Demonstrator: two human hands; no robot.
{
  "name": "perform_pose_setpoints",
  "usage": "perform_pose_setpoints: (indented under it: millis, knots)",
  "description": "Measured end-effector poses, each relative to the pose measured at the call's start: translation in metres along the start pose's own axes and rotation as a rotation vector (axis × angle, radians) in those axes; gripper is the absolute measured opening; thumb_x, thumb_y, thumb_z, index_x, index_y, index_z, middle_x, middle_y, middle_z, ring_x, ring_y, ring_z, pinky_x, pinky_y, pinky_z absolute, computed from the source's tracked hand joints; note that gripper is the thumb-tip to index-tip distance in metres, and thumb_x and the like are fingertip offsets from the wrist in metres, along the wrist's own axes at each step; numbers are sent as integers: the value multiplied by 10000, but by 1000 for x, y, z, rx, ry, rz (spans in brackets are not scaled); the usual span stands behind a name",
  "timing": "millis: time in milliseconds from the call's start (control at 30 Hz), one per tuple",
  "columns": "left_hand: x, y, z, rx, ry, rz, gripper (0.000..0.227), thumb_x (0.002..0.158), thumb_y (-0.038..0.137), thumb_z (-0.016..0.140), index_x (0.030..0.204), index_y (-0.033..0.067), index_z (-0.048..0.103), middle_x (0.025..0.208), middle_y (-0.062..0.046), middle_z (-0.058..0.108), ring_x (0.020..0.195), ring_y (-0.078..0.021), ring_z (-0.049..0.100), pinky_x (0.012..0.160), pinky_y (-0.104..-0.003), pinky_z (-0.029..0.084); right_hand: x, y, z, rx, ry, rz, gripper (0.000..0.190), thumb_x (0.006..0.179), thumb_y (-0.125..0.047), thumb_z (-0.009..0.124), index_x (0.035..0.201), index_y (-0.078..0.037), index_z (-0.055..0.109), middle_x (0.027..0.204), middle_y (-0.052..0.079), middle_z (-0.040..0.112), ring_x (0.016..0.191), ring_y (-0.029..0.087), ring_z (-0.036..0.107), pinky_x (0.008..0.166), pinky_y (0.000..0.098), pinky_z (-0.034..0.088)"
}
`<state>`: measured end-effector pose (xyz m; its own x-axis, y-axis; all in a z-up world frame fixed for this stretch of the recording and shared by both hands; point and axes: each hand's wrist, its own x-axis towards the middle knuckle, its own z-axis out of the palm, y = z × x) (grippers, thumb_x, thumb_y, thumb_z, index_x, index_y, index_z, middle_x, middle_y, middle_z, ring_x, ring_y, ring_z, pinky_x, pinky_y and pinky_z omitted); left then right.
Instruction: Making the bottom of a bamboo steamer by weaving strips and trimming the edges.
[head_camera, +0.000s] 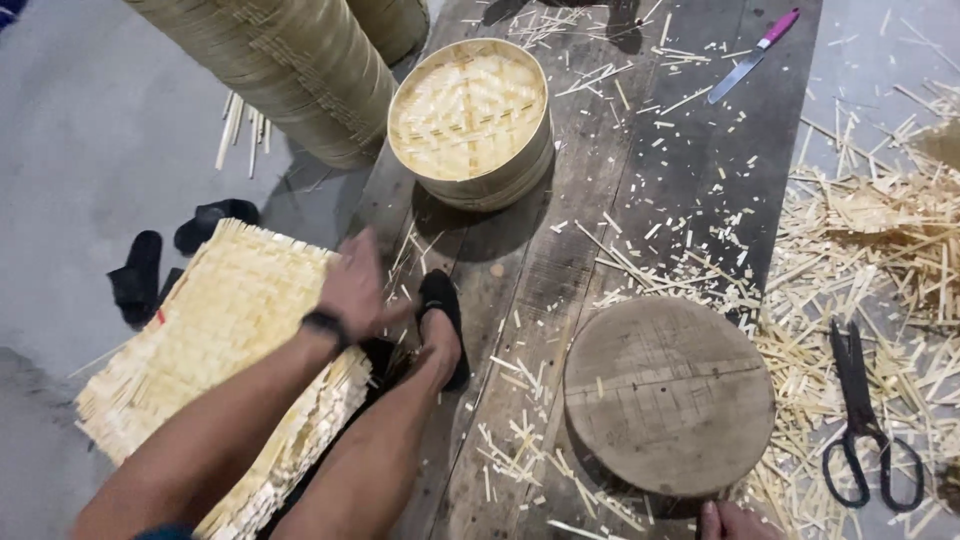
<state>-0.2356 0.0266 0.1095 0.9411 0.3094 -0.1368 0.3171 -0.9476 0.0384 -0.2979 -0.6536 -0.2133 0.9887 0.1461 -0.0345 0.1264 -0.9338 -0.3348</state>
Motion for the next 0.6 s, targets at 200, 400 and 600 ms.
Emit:
perform_pose_setpoints:
  millis: [200, 400, 600]
  knots:
    - [-114, -51, 31, -17, -306, -436, 1289, 704, 741, 792, 1506, -115, 257, 1557, -378, 279, 1484, -502, 258, 1162, -542, 335, 16, -66, -66, -67, -150, 111, 295, 883, -428, 619, 877, -164, 748, 769, 199, 710, 747, 390, 713, 748, 544, 567]
    - [-128, -91, 54, -112, -177, -494, 1270, 702, 778, 740, 1479, -142, 335, 1482, -397, 444, 1421, -479, 431, 1170, -477, 401, 13, -81, -94, -131, -109, 44, 307, 893, -443, 623, 835, -155, 714, 767, 185, 671, 753, 401, 690, 750, 546, 553]
    - [-116, -75, 46, -6, -76, -542, 1149, 770, 794, 682, 1489, -35, 343, 1530, -395, 370, 1410, -555, 360, 1078, -558, 362, 9, -76, -85, -90, -89, -15, 303, 926, -426, 624, 845, -145, 701, 776, 194, 659, 705, 400, 674, 699, 532, 540]
